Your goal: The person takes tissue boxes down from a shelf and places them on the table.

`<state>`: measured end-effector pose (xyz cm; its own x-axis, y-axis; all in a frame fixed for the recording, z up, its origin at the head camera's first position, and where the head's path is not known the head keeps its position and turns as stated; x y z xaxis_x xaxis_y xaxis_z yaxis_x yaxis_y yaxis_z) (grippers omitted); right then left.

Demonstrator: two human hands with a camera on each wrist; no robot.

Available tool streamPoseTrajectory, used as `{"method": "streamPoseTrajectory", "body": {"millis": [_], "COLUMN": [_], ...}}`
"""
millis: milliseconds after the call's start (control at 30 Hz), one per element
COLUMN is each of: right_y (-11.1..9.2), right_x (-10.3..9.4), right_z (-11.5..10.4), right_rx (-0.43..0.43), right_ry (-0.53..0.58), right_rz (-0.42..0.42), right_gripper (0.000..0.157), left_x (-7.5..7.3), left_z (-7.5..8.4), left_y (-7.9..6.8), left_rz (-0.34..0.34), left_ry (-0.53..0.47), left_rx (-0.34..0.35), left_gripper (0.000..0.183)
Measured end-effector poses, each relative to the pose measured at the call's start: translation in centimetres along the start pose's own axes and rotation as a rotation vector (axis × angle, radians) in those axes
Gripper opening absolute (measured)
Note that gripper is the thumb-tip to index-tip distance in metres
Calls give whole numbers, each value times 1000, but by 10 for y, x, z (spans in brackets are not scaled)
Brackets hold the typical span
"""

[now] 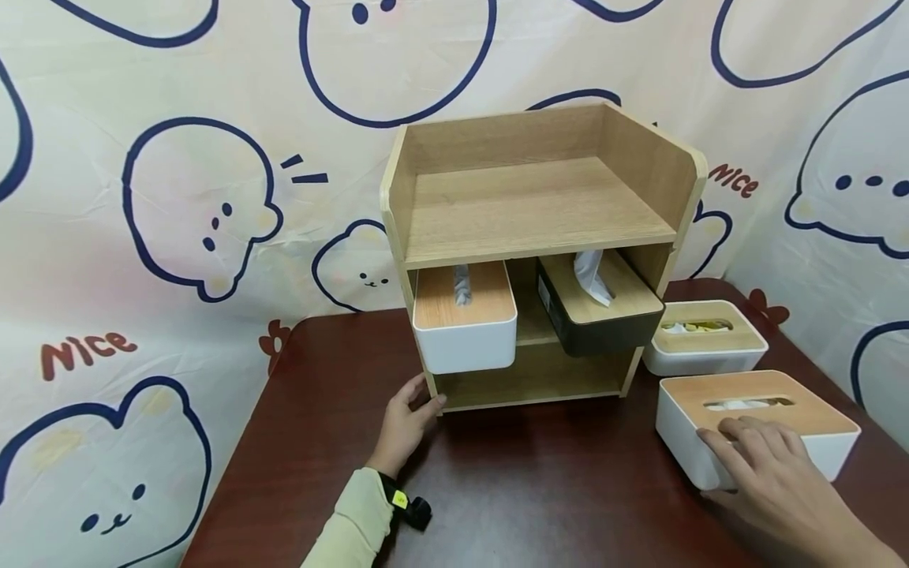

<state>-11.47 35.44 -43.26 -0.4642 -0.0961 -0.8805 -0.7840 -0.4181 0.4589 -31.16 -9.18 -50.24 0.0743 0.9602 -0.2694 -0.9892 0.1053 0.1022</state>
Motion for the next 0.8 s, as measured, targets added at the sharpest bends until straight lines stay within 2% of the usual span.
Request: {"method": "streamPoseTrajectory", "body": {"millis": [200,433,800], "right_y": [-2,-4,-6], "right_x": [-1,1,-1], "right_z": [0,-1,-4], "right_rx": [-16,-12,-33], "right_ry": [-8,-22,-41], "right_rz": [-14,-43,-43], "right_gripper": [87,87,84], "left_x": [0,0,0], "left_z": [1,1,1], "left_y": [1,1,1], "left_rz": [3,-4,-9], "left_ry": [-4,-24,-34], "left_rx": [23,-8,-8], "left_gripper": [70,67,65]}}
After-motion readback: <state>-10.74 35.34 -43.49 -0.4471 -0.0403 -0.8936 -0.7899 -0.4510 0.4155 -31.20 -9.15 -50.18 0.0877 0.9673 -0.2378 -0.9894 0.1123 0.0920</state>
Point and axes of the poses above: each hand's wrist, its own y-axis towards the middle knuckle, its own x-axis out of the palm, z = x × y, the point moved 4 cm from there along y, towards the middle knuckle
